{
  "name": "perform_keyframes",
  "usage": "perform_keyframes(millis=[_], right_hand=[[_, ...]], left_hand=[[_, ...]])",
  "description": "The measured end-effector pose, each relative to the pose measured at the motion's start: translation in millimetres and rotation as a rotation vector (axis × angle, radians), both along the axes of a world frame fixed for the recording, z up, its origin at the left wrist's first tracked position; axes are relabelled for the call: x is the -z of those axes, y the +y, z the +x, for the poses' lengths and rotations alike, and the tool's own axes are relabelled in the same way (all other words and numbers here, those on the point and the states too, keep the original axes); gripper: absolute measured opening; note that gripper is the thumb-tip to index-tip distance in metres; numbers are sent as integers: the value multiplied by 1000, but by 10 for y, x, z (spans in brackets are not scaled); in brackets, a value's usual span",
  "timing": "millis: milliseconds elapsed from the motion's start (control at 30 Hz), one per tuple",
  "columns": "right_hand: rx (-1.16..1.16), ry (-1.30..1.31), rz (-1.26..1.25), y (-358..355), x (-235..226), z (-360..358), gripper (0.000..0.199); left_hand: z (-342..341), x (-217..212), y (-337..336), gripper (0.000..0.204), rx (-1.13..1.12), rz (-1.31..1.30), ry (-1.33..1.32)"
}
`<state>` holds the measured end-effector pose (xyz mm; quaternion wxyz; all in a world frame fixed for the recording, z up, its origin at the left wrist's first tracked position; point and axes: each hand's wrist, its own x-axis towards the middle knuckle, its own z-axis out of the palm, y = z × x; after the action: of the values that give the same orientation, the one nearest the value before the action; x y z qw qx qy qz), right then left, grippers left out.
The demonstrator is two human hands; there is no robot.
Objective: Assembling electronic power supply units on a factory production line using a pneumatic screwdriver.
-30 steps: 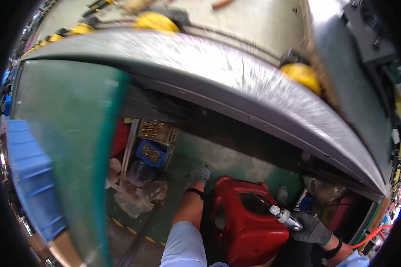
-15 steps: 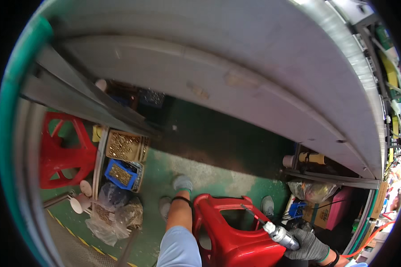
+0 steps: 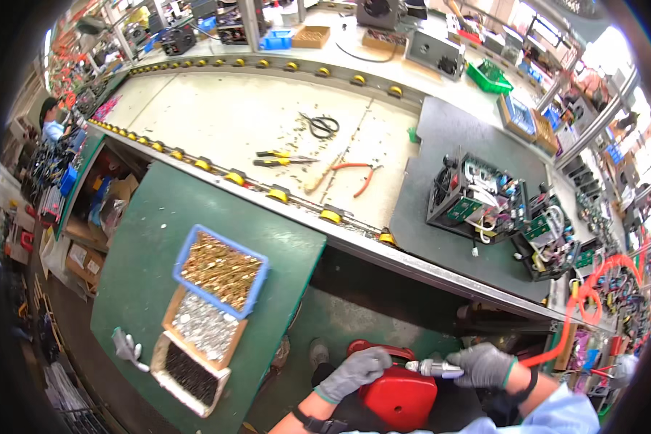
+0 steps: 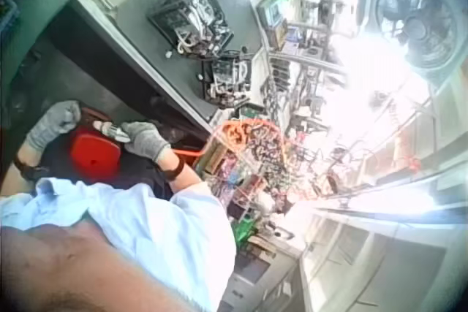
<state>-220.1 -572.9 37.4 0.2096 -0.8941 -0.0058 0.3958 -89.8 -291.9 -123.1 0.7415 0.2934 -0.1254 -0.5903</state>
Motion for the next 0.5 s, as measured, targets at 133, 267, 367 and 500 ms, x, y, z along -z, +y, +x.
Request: perform_keyframes(millis=[133, 267, 367, 500], right_hand=[[-339, 159, -170, 322, -972, 921, 36], [-499, 127, -232, 536, -1922, 1650, 39], [-627, 117, -304, 655, -2407, 2020, 42], [-525, -970, 101, 716, -2885, 2097, 25]], left_hand=[[161, -989, -290, 25, -22, 119, -1183], [573, -2171, -192, 50, -38, 377, -1455], [729, -2415, -332, 51, -159, 314, -1653], [1039, -2387, -305, 41, -469, 272, -1447]])
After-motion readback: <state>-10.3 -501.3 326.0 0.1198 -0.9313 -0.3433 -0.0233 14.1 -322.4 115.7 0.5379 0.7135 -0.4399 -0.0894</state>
